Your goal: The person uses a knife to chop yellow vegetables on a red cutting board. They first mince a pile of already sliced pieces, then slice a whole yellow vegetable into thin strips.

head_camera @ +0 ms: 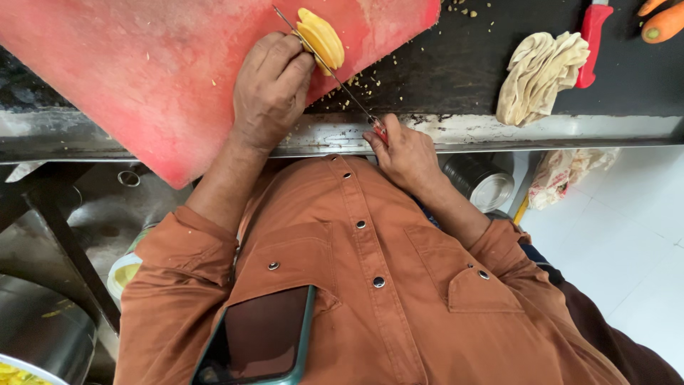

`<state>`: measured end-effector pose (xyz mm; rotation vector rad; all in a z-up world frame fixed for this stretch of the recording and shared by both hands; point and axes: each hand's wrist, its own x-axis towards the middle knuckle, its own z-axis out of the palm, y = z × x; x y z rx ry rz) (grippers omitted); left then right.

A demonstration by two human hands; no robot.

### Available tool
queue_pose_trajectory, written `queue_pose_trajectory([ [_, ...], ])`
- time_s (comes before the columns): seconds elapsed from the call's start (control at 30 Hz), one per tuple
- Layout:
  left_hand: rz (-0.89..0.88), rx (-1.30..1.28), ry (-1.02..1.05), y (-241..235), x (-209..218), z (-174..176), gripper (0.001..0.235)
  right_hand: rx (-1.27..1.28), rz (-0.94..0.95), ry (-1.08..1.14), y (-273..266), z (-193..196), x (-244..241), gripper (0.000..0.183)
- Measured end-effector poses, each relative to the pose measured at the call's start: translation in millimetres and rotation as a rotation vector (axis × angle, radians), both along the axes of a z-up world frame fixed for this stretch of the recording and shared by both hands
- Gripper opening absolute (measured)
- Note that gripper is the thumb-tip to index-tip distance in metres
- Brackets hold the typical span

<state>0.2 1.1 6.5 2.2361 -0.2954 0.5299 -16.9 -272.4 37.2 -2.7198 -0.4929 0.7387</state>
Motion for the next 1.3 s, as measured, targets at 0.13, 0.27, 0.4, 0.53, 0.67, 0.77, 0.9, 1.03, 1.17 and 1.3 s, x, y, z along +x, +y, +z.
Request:
queue_pose_trajectory([
  [0.13,0.000,-0.006,0.002,0.6,0.2,-0.8,0.018,-0.012,0.019,-0.011,-0.1,-1.8,0.3,0.035],
  [0.27,-0.002,-0.010,0.001,-0.5,0.2,-0.6,0.018,-0.017,0.034,-0.015,-1.4,-0.9,0.4,0.035],
  [0.4,0.010,-0.003,-0.010,1.4,0.1,0.6,0.020,-0.041,0.041,-0.004,-0.1,-0.6,1.9,0.036],
  [0.53,0.003,-0.018,-0.015,0.1,0.4,0.4,0.020,-0.029,0.047,-0.004,-2.8,-2.9,2.7,0.036],
  [0.67,-0.001,-0.027,-0.003,1.7,0.2,2.0,0.021,-0.032,0.057,-0.007,-3.4,-10.1,3.1,0.037],
  [0.77,-0.005,-0.033,-0.009,2.4,0.4,2.1,0.020,-0.053,0.060,0.007,-4.9,-15.9,3.7,0.037],
  [0.9,-0.005,-0.034,-0.015,3.0,0.0,3.0,0.022,-0.057,0.063,0.031,-5.1,-23.4,7.9,0.036],
  [1.03,-0.007,-0.046,-0.011,2.7,1.0,4.7,0.020,-0.070,0.077,0.012,0.5,-31.0,13.5,0.036],
  [1.17,-0.015,-0.029,0.002,3.0,0.6,5.4,0.022,-0.086,0.060,0.035,1.6,-31.3,14.7,0.038],
  [1.3,-0.010,0.015,0.030,0.4,-0.2,4.1,0.026,-0.108,0.050,0.052,4.7,-30.1,11.2,0.040],
])
